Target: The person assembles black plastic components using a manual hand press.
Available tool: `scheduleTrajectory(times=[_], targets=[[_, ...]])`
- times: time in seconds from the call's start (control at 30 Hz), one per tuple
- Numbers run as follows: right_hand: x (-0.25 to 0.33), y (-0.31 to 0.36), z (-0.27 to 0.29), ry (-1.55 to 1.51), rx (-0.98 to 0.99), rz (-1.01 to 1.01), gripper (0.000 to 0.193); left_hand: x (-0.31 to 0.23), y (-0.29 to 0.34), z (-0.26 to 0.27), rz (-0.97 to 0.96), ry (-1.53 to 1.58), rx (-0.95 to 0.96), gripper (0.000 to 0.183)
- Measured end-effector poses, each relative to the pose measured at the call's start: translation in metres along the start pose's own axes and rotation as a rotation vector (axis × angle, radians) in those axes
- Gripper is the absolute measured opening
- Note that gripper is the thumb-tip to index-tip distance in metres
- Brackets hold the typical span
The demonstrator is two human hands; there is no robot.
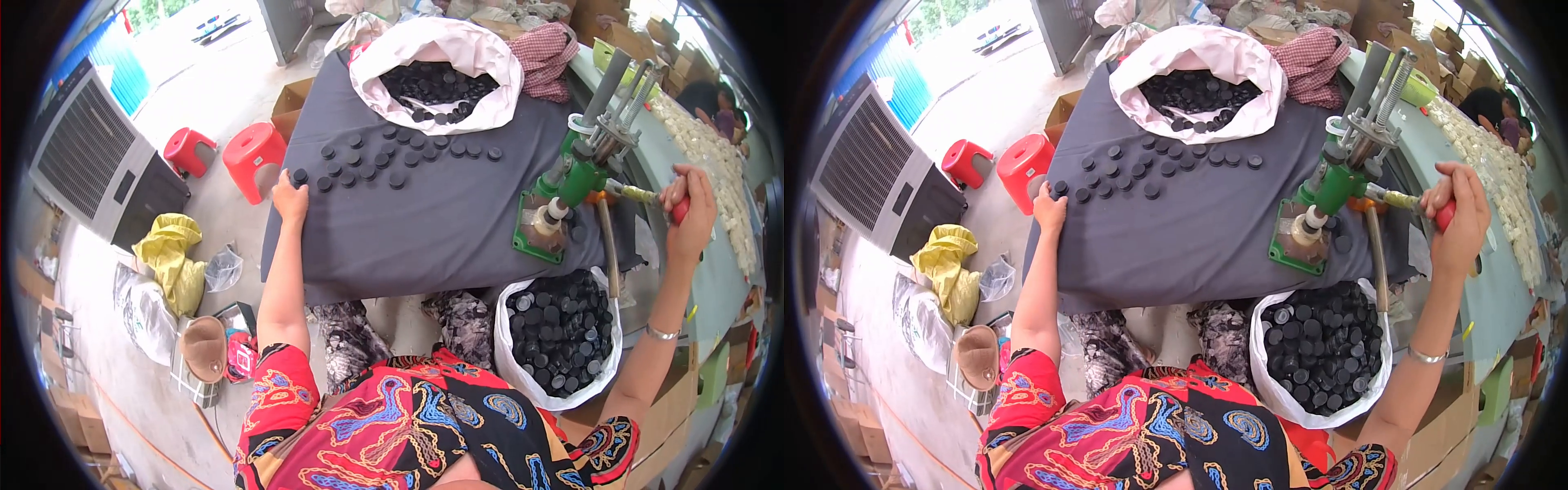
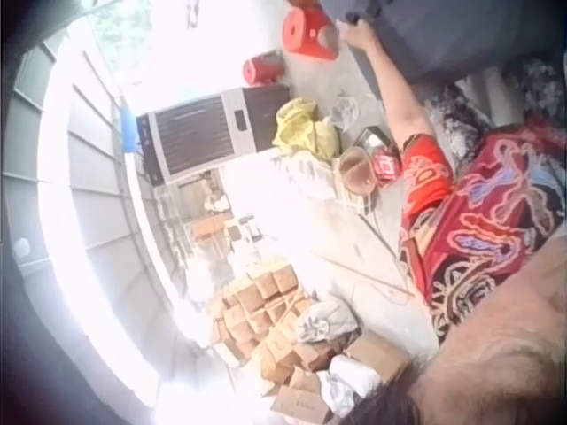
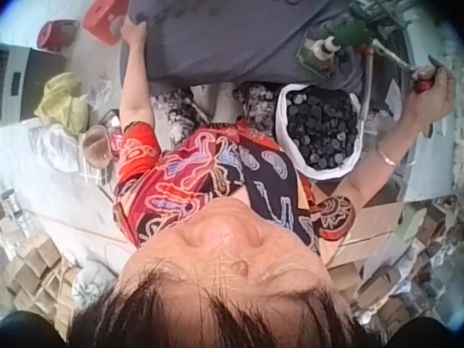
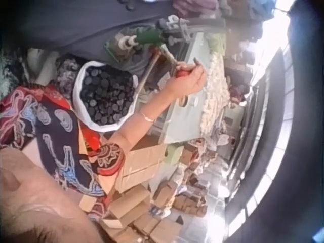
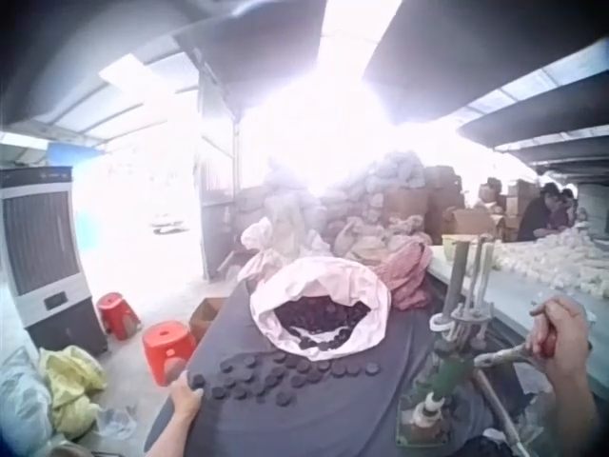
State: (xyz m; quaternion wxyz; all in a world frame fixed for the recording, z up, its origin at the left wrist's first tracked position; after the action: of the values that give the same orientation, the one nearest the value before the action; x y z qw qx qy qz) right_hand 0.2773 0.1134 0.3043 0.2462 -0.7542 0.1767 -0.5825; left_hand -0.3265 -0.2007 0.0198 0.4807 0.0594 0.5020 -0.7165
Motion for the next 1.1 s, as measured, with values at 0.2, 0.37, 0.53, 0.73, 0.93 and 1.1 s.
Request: scheduleTrajectory(times=[0.2,0.37,0.53,0.73,0.93,1.1], targets=[[0.001,-0.010,-0.001,0.019,0.022,0.009,0.026,0.005,-0.008,-0.020,-0.015,-0.128,0.035,0.063],[0.004,-0.010,-0.010,0.011,0.037,0.034,0.027,-0.011,-0.006,0.004,-0.027,0.033,-0.143,0.055],[0.001,-0.018,-0.007,-0.015,0.048,0.034,0.026,-0.214,0.080,0.040,-0.208,0.616,0.180,0.063],[0.004,-0.019,-0.010,-0.012,0.051,0.032,0.026,-0.368,0.215,0.016,-0.388,0.890,0.584,0.073],[0.001,-0.017,-0.013,-0.015,0.058,0.027,0.026,-0.408,0.258,-0.016,-0.432,0.808,0.604,0.076],[0.005,-0.019,-0.008,-0.027,0.052,0.035,0.026,-0.422,0.264,-0.028,-0.431,0.778,0.588,0.077]])
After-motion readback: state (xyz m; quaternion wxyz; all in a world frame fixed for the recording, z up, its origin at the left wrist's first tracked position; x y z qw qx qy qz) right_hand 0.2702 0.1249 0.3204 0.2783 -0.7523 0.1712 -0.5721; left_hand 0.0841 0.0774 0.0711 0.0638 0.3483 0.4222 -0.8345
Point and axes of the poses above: each hand's wrist, its own y-axis away from the middle knuckle, its own z-axis out of the back of the hand, x = y × z, the point moved 8 cm from there along -y, towards the middle knuckle, and after that the axes turned 15 degrees about -x, right-handed, at the moved point
